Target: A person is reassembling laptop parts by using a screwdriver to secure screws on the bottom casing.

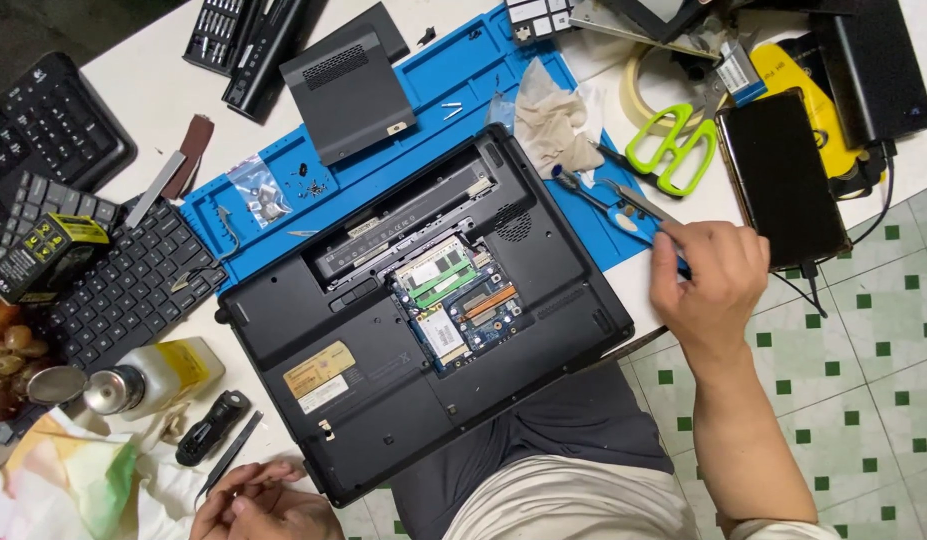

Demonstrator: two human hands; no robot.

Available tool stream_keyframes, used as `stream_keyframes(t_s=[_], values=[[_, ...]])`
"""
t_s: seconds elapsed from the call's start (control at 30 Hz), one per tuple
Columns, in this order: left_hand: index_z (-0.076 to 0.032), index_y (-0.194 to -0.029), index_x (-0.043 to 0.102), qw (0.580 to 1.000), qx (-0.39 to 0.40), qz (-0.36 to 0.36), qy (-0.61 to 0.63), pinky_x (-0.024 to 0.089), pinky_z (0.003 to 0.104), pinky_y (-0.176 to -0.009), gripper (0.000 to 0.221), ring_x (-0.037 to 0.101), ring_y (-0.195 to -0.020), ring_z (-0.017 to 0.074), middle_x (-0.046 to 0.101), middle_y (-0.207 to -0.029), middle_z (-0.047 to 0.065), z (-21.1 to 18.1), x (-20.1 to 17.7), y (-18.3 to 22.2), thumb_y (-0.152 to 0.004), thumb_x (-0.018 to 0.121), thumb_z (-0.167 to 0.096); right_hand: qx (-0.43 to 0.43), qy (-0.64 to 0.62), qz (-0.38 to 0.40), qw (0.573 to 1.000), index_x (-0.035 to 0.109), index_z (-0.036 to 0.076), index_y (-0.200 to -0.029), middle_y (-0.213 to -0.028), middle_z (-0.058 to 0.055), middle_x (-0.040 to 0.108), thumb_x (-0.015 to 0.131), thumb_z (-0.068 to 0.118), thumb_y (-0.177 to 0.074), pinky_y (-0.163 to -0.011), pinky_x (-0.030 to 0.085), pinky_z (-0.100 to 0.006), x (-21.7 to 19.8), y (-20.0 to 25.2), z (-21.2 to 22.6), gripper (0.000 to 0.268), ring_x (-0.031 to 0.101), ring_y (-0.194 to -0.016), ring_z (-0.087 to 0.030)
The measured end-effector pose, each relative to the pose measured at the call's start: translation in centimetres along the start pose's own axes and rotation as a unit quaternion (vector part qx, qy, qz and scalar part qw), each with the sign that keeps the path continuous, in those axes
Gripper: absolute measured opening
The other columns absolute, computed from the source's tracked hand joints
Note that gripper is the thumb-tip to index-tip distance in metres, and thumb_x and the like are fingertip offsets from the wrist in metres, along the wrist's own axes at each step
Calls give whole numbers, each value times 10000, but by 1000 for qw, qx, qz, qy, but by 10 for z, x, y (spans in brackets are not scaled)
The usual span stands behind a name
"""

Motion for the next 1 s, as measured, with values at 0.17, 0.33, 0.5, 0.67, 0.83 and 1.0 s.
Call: stream_keyframes(t_s=[0.17, 0.33, 0.5, 0.67, 0.83, 1.0], values=[[12, -1179, 434, 999, -6, 11, -53, 503, 353, -553, 213, 550, -646, 239, 570, -1004, 221, -22, 52, -8, -1114, 488, -183, 15, 26, -1, 1000, 814, 59, -1055, -989, -86, 724, 719, 69, -1060, -772, 379, -437, -6, -2, -1, 96, 601, -878, -327], [-56, -1193, 409, 1000, 16, -17, 18, 476, 361, -501, 154, 538, -595, 274, 566, -993, 236, -6, 35, -10, -1062, 469, -112, 17, 23, 22, 999, 841, 59, -1156, -1085, -94, 716, 748, 84, -1092, -856, 414, -439, -3, -4, -3, 116, 569, -941, -344], [-42, -1158, 410, 999, 20, -12, 21, 483, 333, -495, 157, 547, -572, 256, 566, -966, 237, -7, 41, -12, -1066, 490, -141, -9, -32, 73, 997, 824, 76, -1158, -1080, -70, 749, 762, 76, -1075, -898, 445, -422, -7, -38, 28, 103, 607, -979, -325], [-50, -1135, 439, 999, 27, 18, 37, 522, 299, -517, 178, 597, -595, 223, 593, -966, 221, -3, 38, -14, -1062, 532, -182, -45, -124, 153, 979, 796, 44, -1122, -1049, -101, 752, 737, 62, -1044, -939, 497, -416, 6, -61, 67, 100, 650, -965, -320], [-55, -1135, 470, 998, 18, 38, 43, 476, 262, -518, 121, 618, -631, 222, 631, -962, 213, 2, 40, -13, -1033, 512, -104, -55, -87, 216, 971, 721, -48, -1338, -1152, -184, 724, 721, 187, -1068, -976, 533, -423, 28, -54, 84, 357, 691, -1062, -352], [-56, -1130, 470, 997, 17, 77, 1, 472, 253, -563, 125, 626, -674, 193, 626, -975, 196, -15, 54, -18, -1072, 480, -166, -32, 31, 246, 968, 724, 24, -1488, -1249, -166, 697, 712, 309, -1103, -933, 561, -439, 41, -37, 75, 480, 697, -1147, -354]])
Point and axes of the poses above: each hand's wrist, its own y-axis away from the middle knuckle, its own x-axis out of the palm, z = x × y, the point moved 7 cm from there along -y, towards the middle knuckle
